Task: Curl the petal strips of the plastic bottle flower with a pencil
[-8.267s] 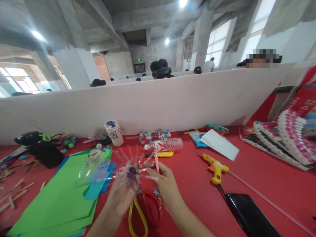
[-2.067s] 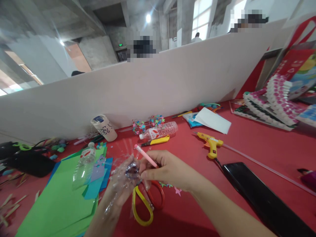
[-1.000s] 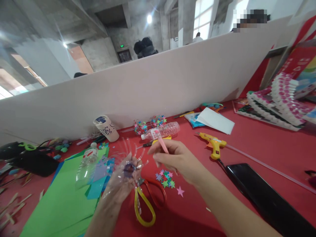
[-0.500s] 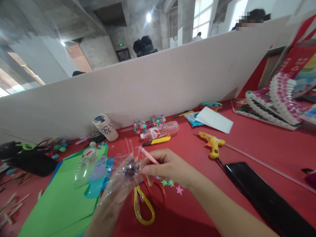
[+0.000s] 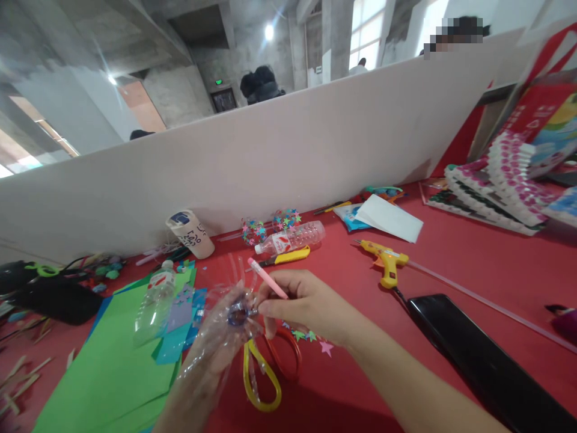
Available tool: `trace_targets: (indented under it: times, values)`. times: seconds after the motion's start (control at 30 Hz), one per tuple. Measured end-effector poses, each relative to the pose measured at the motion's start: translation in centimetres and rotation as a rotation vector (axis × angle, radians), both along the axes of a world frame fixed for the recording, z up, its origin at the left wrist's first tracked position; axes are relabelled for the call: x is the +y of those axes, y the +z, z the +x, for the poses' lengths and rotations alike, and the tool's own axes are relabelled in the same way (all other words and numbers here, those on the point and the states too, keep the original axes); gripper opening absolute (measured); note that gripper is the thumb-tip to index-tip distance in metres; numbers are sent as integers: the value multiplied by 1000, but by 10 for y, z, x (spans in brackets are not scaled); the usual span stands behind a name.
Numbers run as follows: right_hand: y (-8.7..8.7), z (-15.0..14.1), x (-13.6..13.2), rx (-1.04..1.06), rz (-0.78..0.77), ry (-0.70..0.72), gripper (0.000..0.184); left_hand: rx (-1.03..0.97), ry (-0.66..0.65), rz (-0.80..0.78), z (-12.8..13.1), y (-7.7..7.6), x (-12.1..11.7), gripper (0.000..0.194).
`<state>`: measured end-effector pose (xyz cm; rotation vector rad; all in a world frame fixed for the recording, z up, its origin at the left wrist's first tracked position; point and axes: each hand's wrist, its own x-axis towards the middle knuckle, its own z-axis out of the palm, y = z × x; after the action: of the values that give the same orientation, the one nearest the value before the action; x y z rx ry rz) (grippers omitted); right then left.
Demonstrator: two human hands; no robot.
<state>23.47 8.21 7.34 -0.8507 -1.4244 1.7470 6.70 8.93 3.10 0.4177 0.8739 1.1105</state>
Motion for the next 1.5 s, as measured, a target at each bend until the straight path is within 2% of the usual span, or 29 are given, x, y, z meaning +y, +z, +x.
trace_targets:
  times: [0.4, 0.6, 0.8, 1.0, 1.17, 1.33, 1.5]
  values:
    - [2, 1, -1, -24, 63, 5, 3, 0, -8, 33, -2, -1, -2, 14]
    - [-2, 5, 0, 66, 74, 23, 17, -34, -50, 8, -1, 4, 0, 17]
    - [-5, 5, 2, 56, 85, -34, 8, -101, -85, 19, -3, -4, 5, 18]
    - [-5, 1, 2, 54, 110, -28, 8, -90, -6, -1, -3, -5, 6, 13]
    - [-3, 2, 2, 23, 134, -71, 10, -113, -82, -1, -5, -8, 7, 17]
    - [-6, 2, 3, 12, 127, -2, 5, -94, -8, -21, -5, -9, 6, 13]
    - [-6, 0, 3, 22, 129, 34, 4, -63, -43, -13, -1, -7, 6, 19]
